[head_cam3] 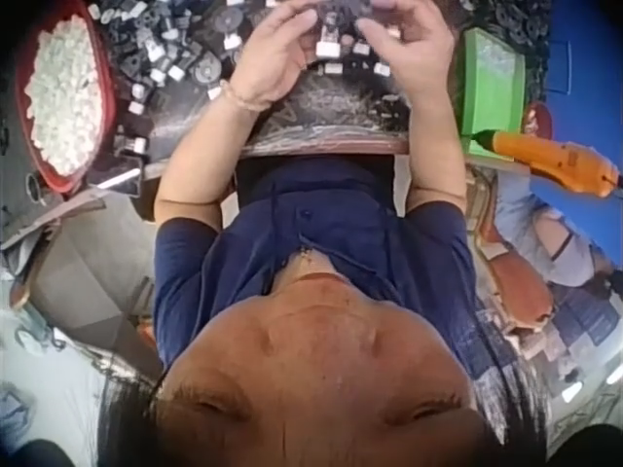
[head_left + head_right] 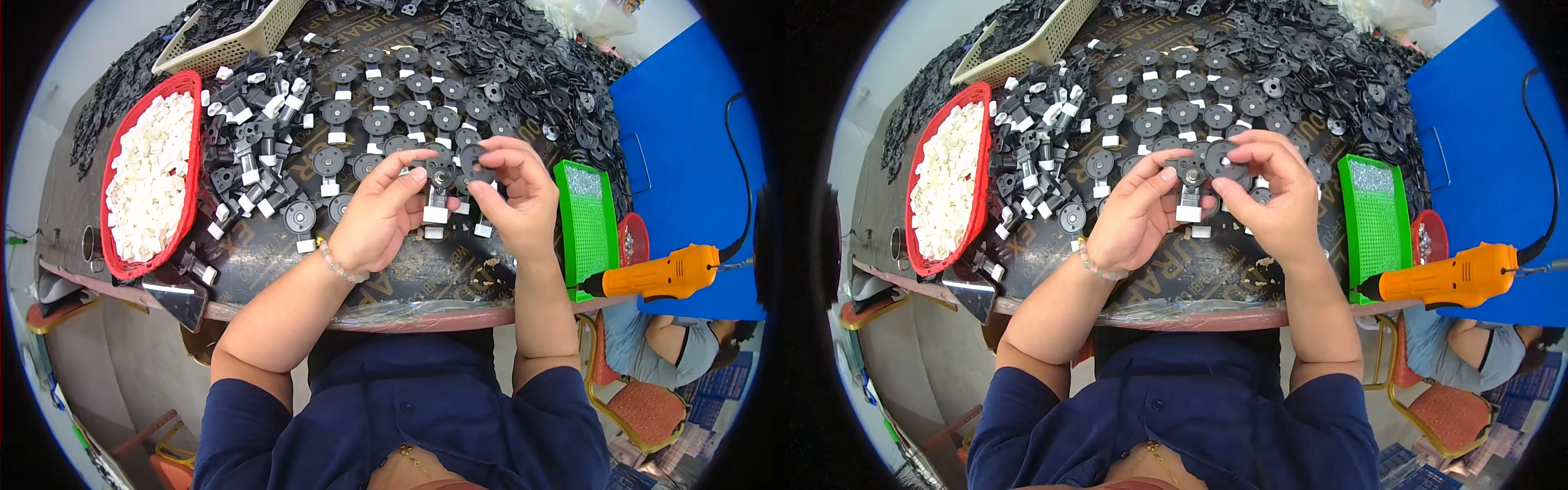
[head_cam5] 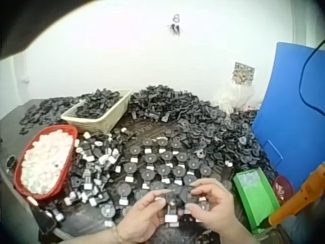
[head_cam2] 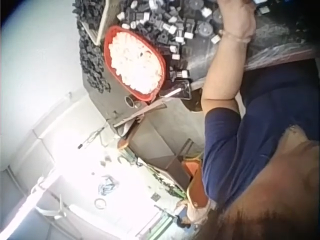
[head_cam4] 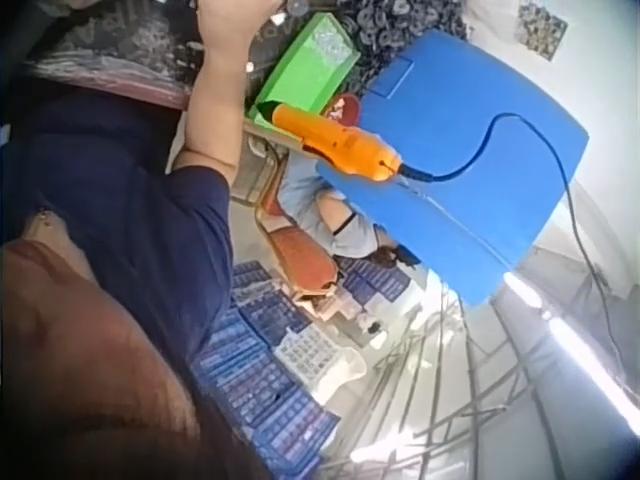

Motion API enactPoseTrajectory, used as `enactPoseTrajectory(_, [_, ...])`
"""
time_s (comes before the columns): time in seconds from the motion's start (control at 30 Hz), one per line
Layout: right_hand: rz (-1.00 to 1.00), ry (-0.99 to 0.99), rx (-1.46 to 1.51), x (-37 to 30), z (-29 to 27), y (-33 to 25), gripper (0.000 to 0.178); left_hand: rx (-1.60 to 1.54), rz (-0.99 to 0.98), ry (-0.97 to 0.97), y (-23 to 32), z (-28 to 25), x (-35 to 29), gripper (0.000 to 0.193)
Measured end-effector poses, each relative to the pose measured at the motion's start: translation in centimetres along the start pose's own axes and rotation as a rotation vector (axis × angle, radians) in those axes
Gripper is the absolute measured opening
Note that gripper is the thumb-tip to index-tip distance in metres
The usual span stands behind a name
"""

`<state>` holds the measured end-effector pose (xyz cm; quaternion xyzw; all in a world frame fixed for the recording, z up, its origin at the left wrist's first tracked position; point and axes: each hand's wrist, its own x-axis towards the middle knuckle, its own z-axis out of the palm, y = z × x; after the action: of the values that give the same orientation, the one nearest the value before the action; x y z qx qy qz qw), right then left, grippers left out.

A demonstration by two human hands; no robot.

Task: Manually assembling small black and white plastic components at a factory workstation.

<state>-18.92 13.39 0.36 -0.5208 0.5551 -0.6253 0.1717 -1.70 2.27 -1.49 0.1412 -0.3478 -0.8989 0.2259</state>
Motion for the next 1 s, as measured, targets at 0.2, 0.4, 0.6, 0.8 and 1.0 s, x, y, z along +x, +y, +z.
enactPoseTrajectory(0.2, [-0.149, -0.182, -0.323, 0.3, 0.0, -0.8, 0.048, 0.001, 0.01, -0.031, -0.3, -0.2, -0.1, 0.034])
enactPoseTrajectory(0.4, [-0.224, -0.22, -0.409, 0.3, 0.4, -1.4, 0.047, 0.061, 0.029, -0.004, -0.7, -0.4, -0.2, 0.033])
enactPoseTrajectory(0.6, [-0.228, -0.274, -0.53, -0.2, -0.5, -2.3, 0.05, 0.131, 0.003, -0.039, -1.0, -0.6, -0.2, 0.036])
enactPoseTrajectory(0.8, [-0.036, -0.204, -0.733, -0.6, -4.4, -5.4, 0.058, 0.269, 0.014, -0.073, -0.9, 0.6, -1.0, 0.047])
enactPoseTrajectory(1.0, [0.219, -0.193, -1.026, -4.0, -10.1, -3.8, 0.054, 0.312, 0.066, -0.081, -0.4, 0.8, -1.1, 0.039])
